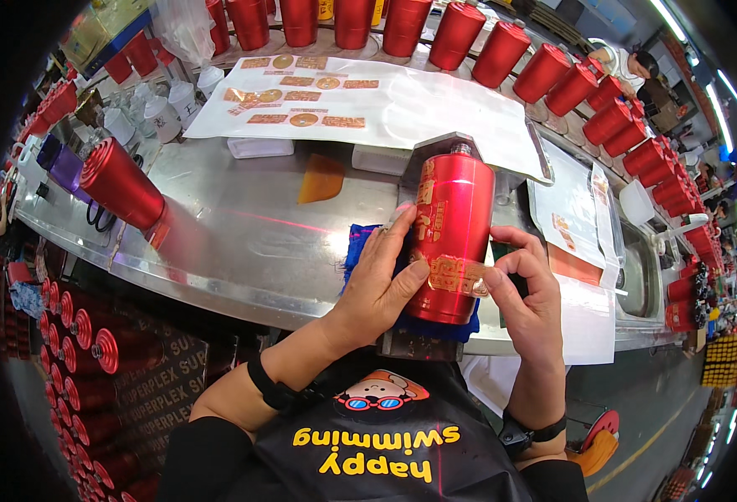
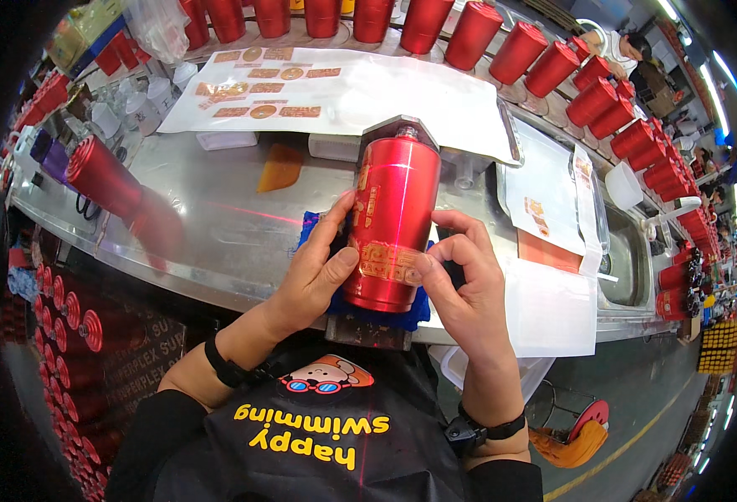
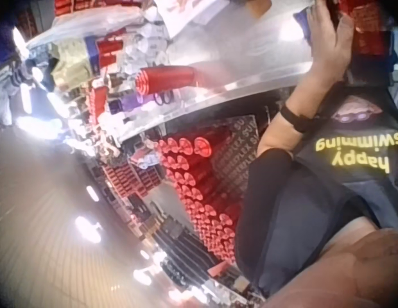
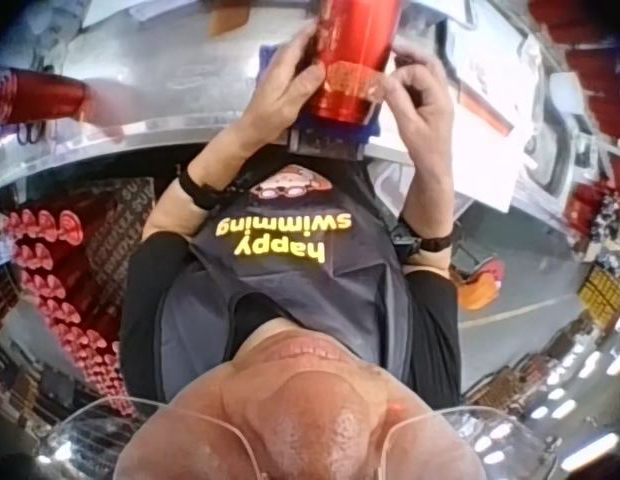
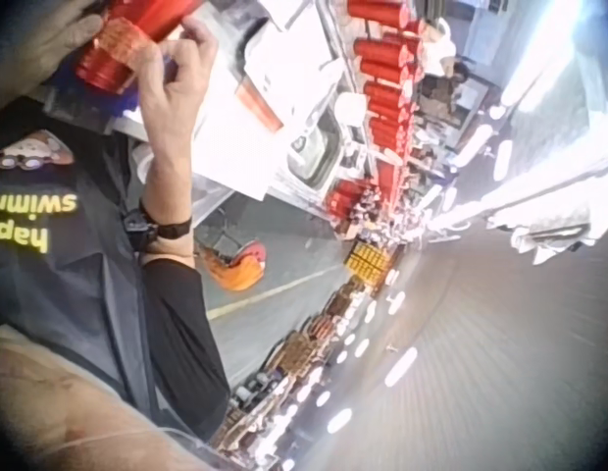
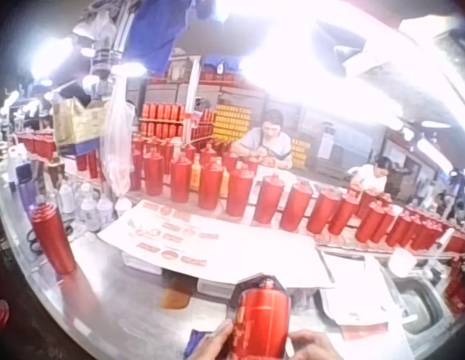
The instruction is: The recorder applies various decorative and informative labels to red bottles using a specialized station with a laser alignment guide and hand tools.
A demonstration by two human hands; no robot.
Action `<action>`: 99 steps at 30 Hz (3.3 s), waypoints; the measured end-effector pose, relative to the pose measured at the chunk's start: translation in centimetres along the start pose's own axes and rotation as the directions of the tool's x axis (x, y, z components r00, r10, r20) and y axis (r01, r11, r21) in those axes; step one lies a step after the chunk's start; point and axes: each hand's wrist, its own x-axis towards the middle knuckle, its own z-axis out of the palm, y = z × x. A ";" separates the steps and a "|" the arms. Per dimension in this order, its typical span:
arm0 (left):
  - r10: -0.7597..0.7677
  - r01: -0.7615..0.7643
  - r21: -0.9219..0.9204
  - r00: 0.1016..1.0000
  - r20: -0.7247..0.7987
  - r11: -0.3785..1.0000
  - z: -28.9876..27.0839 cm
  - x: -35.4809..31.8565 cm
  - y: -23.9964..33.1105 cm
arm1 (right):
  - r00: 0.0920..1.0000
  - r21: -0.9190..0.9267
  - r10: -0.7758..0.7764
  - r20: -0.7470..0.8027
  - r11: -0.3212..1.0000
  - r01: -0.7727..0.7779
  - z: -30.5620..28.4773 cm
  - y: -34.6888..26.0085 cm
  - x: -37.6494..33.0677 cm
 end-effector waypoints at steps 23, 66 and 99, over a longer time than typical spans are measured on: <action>-0.022 0.030 0.091 0.996 -0.087 0.995 1.1 0.6 1.0 | 0.996 0.066 0.077 -0.048 0.995 -0.074 0.2 0.8 -0.3; -0.029 0.038 0.183 0.998 -0.052 0.982 1.8 1.0 1.5 | 0.944 -0.227 -0.324 0.054 0.917 0.328 0.7 2.7 -2.0; 0.415 -0.531 0.749 0.831 0.370 0.396 0.9 -0.1 3.7 | 0.965 0.304 0.179 -0.191 0.946 -0.115 1.0 3.9 -2.1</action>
